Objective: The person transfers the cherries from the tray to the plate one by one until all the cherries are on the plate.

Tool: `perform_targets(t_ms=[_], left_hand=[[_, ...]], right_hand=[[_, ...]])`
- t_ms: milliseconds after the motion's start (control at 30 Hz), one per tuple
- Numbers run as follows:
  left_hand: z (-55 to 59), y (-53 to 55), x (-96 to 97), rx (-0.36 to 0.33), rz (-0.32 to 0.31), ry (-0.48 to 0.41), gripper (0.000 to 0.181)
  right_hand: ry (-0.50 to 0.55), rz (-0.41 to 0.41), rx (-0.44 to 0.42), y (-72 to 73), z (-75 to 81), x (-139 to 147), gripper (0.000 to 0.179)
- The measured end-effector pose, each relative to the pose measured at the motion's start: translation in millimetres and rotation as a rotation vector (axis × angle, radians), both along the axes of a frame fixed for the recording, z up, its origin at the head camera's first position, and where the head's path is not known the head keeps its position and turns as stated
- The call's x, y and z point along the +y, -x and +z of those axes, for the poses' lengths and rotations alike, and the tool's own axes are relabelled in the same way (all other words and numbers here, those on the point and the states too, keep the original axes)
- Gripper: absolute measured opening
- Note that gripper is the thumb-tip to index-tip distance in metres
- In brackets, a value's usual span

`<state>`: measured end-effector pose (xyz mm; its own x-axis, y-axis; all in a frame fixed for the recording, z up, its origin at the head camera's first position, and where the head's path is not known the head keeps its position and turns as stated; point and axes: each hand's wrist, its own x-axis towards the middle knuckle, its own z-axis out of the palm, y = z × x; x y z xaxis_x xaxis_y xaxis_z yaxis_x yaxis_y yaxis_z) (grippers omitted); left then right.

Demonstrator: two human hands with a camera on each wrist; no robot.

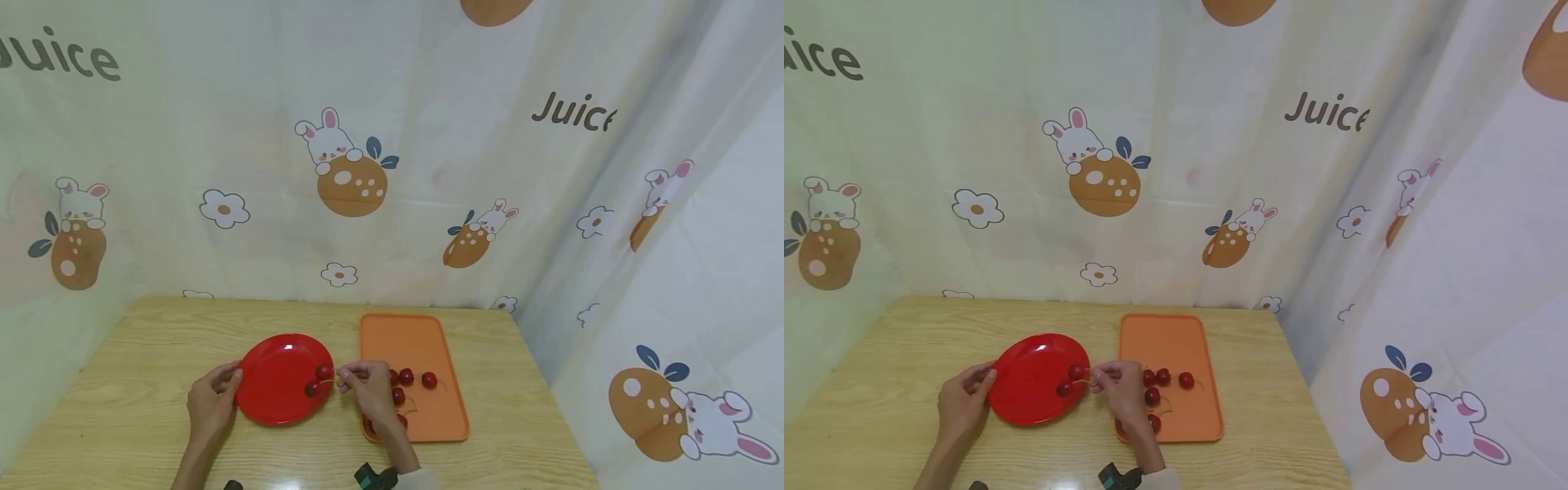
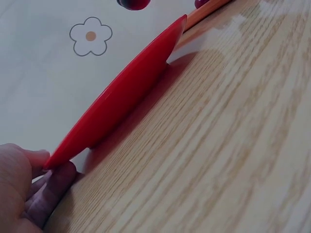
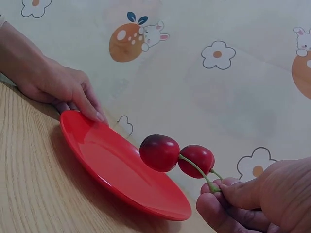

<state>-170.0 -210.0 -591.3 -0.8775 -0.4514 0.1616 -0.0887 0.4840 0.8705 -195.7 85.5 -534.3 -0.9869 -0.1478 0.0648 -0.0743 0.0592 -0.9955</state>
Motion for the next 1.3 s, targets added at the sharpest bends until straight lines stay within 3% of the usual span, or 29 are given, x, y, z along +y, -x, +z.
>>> perform_targets(t_ms=[467, 733, 1300], left_hand=[[-1.3, -0.8, -4.0, 0.002, 0.008, -0.016, 0.027], [0.3, -1.4, -5.5, -0.007, 0.014, -0.015, 0.027], [-1.1, 2.1, -1.1, -0.019, 0.0, -0.017, 0.027]], right_hand=[[-0.009, 0.023, -0.022, 3.4, -0.7, -12.5, 0.013], [-0.026, 0.049, 0.021, 5.6, 0.5, -18.9, 0.014], [-0.019, 0.066, 0.02, 14.0, 1.8, -32.5, 0.014]])
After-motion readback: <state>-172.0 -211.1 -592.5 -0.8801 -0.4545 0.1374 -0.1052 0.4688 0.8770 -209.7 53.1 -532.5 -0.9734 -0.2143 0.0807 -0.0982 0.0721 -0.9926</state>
